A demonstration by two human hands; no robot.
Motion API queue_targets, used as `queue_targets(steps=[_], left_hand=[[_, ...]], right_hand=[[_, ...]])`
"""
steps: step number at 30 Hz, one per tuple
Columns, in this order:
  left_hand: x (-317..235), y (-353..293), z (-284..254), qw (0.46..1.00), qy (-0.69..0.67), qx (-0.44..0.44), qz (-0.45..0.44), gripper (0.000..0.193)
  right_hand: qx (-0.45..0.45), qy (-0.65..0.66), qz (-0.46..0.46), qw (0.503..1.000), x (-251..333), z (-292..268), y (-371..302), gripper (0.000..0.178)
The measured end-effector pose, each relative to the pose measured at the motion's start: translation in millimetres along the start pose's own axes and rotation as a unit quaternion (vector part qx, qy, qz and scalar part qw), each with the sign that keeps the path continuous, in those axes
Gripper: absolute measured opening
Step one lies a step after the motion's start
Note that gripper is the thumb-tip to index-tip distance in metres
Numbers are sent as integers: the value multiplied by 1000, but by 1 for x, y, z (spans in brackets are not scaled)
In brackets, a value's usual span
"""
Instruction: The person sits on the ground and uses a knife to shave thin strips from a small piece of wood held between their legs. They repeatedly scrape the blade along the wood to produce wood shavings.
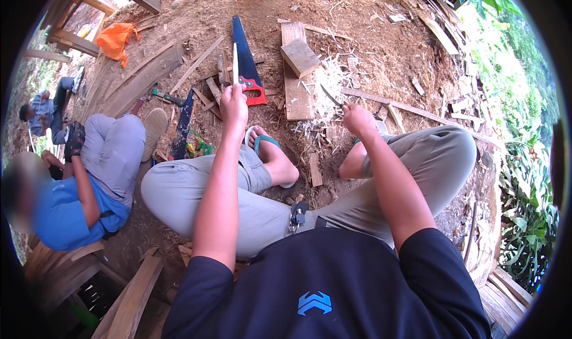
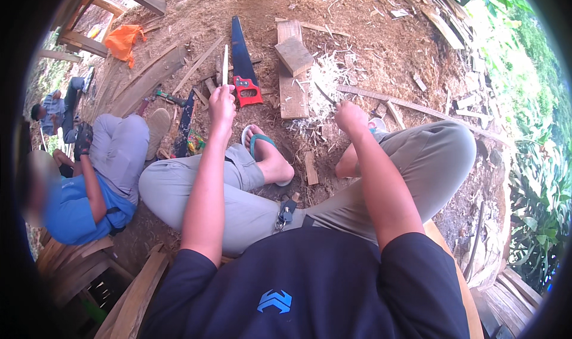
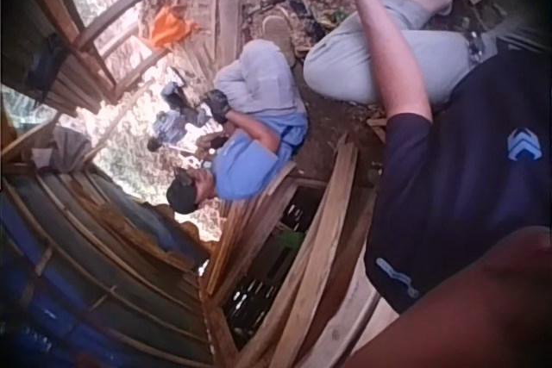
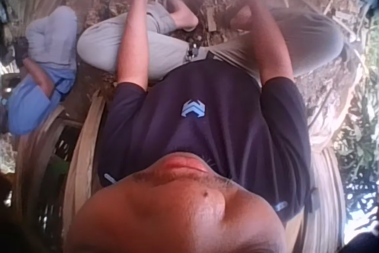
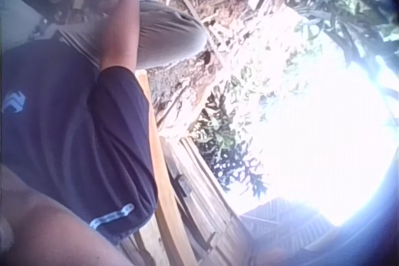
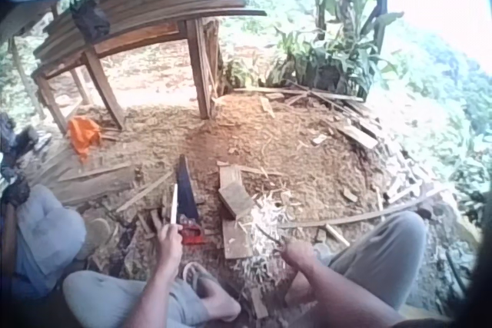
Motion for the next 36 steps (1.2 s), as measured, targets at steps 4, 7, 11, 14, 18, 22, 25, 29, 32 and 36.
queue_targets(steps=[4,7,11,14,18,22,25,29,32,36], left_hand=[[-2,-3,7,1000,-12,10,-1,30],[-1,-2,4,1000,-7,4,-2,30],[3,-1,1,1000,-15,6,-3,29],[0,-3,0,1000,-18,4,-7,29],[-4,-4,4,999,-35,11,-14,28],[0,-1,2,1000,-14,11,-4,27],[5,0,5,999,-3,32,-18,26],[2,-3,-4,1000,1,21,-20,25],[-1,-2,1,1000,4,22,-15,25],[-2,-1,13,999,2,33,-10,25]], right_hand=[[86,-15,-93,992,26,17,-10,38],[117,-56,-62,990,21,28,-15,37],[90,-63,-1,994,-5,23,0,40],[-2,-58,37,998,-11,-4,3,35],[18,-63,-74,995,30,-14,-17,32],[64,-106,-67,990,34,18,-18,35],[43,-89,11,995,9,16,-2,36],[-29,-4,-14,999,30,-15,-15,36],[30,-23,-95,995,51,11,-12,38],[56,-10,-146,988,74,42,-6,36]])
Point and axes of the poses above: each hand's wrist, its own y-axis towards the middle knuckle, its own z-axis out of the palm, x = y × z, the point moved 10 cm from there along y, towards the middle knuckle, and after that the axes turned 3 degrees about x, right-handed, at the moved point
